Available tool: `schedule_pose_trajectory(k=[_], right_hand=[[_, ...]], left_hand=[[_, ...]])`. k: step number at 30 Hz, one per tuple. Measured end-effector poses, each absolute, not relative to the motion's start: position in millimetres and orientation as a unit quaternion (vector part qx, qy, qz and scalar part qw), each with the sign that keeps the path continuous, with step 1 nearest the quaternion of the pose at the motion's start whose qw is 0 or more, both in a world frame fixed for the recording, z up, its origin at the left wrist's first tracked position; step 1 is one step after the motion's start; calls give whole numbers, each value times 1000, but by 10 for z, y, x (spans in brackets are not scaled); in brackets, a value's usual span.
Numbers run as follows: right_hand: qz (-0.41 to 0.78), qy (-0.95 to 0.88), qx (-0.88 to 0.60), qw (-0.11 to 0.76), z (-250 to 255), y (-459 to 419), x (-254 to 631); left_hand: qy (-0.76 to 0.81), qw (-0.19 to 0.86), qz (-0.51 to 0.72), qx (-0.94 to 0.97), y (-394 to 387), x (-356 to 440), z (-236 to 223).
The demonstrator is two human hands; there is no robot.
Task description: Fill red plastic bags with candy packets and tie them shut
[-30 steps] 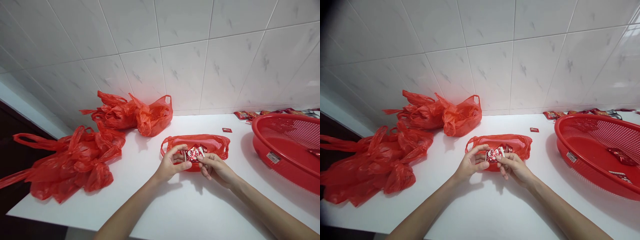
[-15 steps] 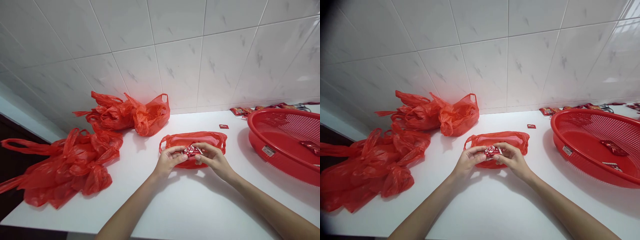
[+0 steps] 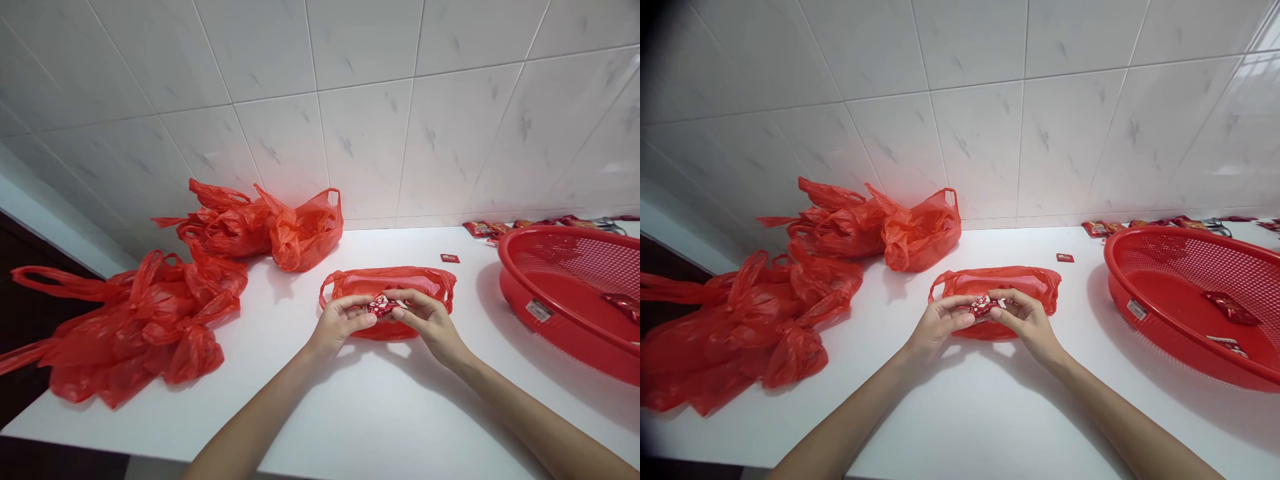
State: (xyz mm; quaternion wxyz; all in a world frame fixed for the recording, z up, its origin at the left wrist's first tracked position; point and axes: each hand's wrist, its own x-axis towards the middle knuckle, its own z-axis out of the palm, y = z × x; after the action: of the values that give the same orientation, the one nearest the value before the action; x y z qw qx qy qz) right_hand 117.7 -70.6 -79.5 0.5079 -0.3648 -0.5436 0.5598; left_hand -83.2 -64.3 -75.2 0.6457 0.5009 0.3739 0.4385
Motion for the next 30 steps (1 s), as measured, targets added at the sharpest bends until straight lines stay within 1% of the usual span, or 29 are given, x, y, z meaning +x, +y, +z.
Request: schedule_pose_trajectory(k=[2, 4, 8, 12, 14, 17, 19, 21, 23, 25, 27, 28, 30], right_hand=[[548, -546, -384, 504, -798, -699, 1196], [531, -544, -412, 502, -816, -680, 1220], [487, -536, -466, 508, -885, -622, 1261], [434, -574, -463, 517, -908, -583, 1299], [348, -620, -466, 526, -901, -559, 1347], [140, -691, -486, 516, -905, -492, 1489], [25, -710, -514, 481, -927, -423, 1612], [-18, -708, -556, 435, -958, -349, 1728], [11, -703, -596, 387, -983, -291, 1815], [77, -692, -632, 340, -986, -257, 1872], [137, -674, -660, 303, -961, -240, 1913], [155, -663, -669, 298, -940, -234, 1933], [174, -646, -672, 319, -881, -218, 1981]], left_hand=[[411, 598, 465, 507, -621, -840, -815], [442, 527, 476, 548, -597, -863, -869], [504, 393, 428, 639, -564, -919, -899], [496, 327, 397, 699, -568, -921, -892], [493, 286, 379, 729, -575, -910, -900], [500, 189, 364, 763, -570, -915, -919], [510, 120, 362, 771, -550, -949, -928], [544, 78, 348, 759, -516, -1013, -935], [590, 85, 317, 737, -468, -1100, -944], [615, 136, 290, 720, -410, -1191, -953], [617, 199, 302, 699, -350, -1265, -956], [614, 223, 321, 686, -323, -1292, -954], [607, 245, 368, 660, -281, -1324, -936]])
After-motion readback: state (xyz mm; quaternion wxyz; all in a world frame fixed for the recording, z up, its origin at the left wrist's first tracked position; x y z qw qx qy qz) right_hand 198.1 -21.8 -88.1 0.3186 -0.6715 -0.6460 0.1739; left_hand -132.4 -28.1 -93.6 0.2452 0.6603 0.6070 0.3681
